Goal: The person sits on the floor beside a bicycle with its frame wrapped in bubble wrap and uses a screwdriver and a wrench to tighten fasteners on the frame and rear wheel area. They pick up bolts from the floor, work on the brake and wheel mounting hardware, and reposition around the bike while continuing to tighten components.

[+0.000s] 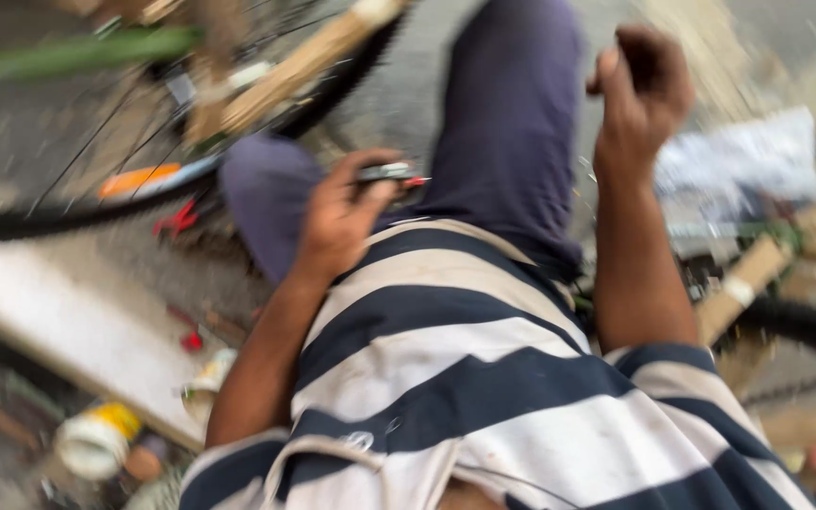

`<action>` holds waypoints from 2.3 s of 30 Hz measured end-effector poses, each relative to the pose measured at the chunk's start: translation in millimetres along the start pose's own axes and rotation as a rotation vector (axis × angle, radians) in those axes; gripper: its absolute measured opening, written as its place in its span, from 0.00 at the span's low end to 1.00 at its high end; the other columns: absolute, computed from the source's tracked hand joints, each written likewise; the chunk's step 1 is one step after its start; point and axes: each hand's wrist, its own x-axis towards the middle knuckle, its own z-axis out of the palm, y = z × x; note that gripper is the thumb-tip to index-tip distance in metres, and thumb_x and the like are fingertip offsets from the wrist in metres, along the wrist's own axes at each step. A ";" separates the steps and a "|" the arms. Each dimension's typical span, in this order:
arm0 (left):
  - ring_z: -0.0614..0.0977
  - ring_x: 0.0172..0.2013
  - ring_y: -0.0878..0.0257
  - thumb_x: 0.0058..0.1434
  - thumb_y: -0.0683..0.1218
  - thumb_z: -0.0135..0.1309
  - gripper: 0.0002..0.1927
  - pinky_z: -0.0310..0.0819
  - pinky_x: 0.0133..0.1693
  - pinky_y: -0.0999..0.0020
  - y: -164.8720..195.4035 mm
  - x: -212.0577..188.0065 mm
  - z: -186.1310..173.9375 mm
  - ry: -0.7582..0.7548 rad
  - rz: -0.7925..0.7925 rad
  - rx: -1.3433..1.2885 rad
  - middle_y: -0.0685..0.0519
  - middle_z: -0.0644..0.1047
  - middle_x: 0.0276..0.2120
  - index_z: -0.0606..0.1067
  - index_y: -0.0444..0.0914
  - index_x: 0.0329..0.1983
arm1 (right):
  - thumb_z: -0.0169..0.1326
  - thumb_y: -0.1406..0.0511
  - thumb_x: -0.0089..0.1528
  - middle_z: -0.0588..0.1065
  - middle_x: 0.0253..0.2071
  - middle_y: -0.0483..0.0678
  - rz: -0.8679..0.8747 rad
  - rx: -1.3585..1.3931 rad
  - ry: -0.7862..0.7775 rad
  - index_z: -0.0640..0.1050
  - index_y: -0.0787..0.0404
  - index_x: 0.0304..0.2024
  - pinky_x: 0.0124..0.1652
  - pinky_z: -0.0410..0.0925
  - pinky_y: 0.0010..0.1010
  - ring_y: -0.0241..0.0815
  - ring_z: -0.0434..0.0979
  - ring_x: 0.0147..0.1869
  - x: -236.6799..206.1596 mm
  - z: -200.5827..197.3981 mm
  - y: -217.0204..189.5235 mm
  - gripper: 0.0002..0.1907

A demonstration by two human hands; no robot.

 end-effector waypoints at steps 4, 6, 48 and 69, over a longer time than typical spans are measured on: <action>0.82 0.46 0.63 0.73 0.35 0.51 0.14 0.79 0.53 0.67 -6.7 0.1 -0.2 0.021 0.002 -0.172 0.48 0.79 0.48 0.72 0.34 0.60 | 0.61 0.70 0.67 0.75 0.32 0.45 0.225 0.070 0.496 0.78 0.65 0.43 0.29 0.68 0.30 0.38 0.74 0.29 12.4 -82.5 116.5 0.05; 0.82 0.45 0.62 0.74 0.35 0.51 0.11 0.79 0.51 0.66 -7.2 1.2 1.8 0.053 0.008 -0.149 0.46 0.81 0.49 0.73 0.34 0.58 | 0.61 0.68 0.64 0.73 0.26 0.43 0.403 0.004 0.702 0.77 0.63 0.39 0.24 0.65 0.29 0.36 0.71 0.24 -15.1 -99.5 158.6 0.06; 0.87 0.41 0.55 0.66 0.43 0.60 0.12 0.80 0.41 0.65 21.3 4.4 4.4 0.139 0.393 0.405 0.44 0.83 0.43 0.79 0.36 0.52 | 0.63 0.77 0.60 0.79 0.38 0.50 -0.172 -0.220 -0.709 0.81 0.67 0.40 0.41 0.70 0.27 0.39 0.79 0.42 -48.9 136.4 -120.6 0.08; 0.86 0.41 0.65 0.69 0.42 0.53 0.15 0.82 0.42 0.69 40.7 -36.6 -32.5 0.114 0.270 0.179 0.47 0.85 0.43 0.78 0.33 0.56 | 0.64 0.72 0.60 0.79 0.41 0.51 -0.595 -0.441 -0.765 0.82 0.62 0.45 0.37 0.75 0.31 0.45 0.83 0.40 -61.5 191.3 -155.3 0.11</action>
